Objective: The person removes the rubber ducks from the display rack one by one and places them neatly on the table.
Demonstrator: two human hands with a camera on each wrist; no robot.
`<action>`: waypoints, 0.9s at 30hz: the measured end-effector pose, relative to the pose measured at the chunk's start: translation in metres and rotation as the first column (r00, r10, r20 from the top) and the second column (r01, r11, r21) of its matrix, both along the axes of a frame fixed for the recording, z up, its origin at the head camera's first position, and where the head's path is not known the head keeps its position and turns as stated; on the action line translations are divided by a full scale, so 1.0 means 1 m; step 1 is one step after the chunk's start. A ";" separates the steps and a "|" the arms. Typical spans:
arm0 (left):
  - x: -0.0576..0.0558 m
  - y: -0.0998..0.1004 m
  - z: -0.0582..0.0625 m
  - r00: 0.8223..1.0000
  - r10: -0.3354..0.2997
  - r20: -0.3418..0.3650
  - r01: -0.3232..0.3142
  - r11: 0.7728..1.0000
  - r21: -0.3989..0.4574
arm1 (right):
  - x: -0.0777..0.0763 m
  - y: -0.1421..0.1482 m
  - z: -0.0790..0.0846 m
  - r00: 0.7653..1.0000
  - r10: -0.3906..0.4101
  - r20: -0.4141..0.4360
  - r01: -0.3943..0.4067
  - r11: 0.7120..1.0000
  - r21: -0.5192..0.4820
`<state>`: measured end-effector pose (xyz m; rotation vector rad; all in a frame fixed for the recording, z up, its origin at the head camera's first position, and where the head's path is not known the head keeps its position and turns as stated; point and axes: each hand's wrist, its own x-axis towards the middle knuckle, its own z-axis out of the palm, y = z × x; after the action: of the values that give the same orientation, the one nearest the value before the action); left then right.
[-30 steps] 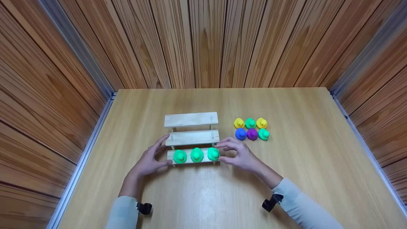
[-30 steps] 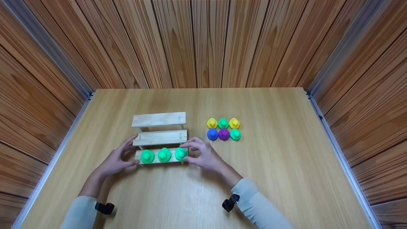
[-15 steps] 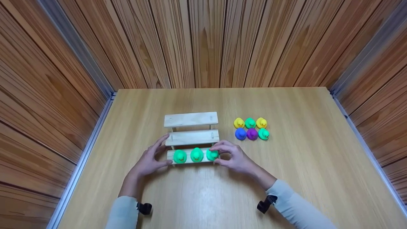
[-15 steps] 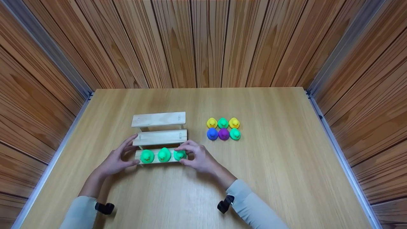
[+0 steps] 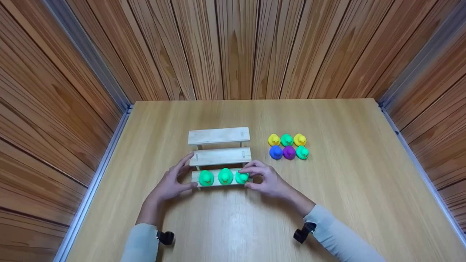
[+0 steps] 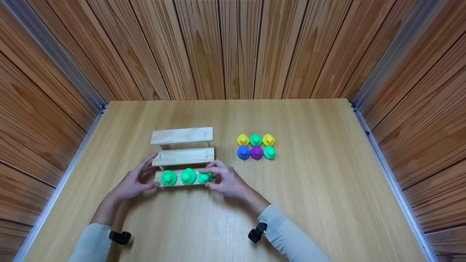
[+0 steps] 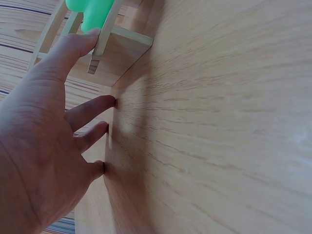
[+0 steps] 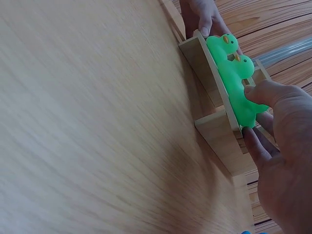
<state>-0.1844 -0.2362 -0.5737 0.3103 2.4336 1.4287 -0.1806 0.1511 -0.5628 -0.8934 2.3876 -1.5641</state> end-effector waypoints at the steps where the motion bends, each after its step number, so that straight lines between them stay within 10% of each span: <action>1: 0.000 0.000 0.000 1.000 -0.001 -0.001 0.001 1.000 -0.003 | 0.000 0.000 0.000 1.000 -0.003 -0.007 0.003 1.000 0.000; 27: 0.001 -0.001 0.000 1.000 -0.012 -0.016 0.012 1.000 -0.010 | 0.001 0.009 0.002 0.996 -0.028 -0.082 0.026 0.999 -0.025</action>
<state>-0.1837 -0.2375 -0.5741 0.3343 2.4464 1.4146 -0.1795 0.1603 -0.5608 -0.9522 2.4510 -1.5992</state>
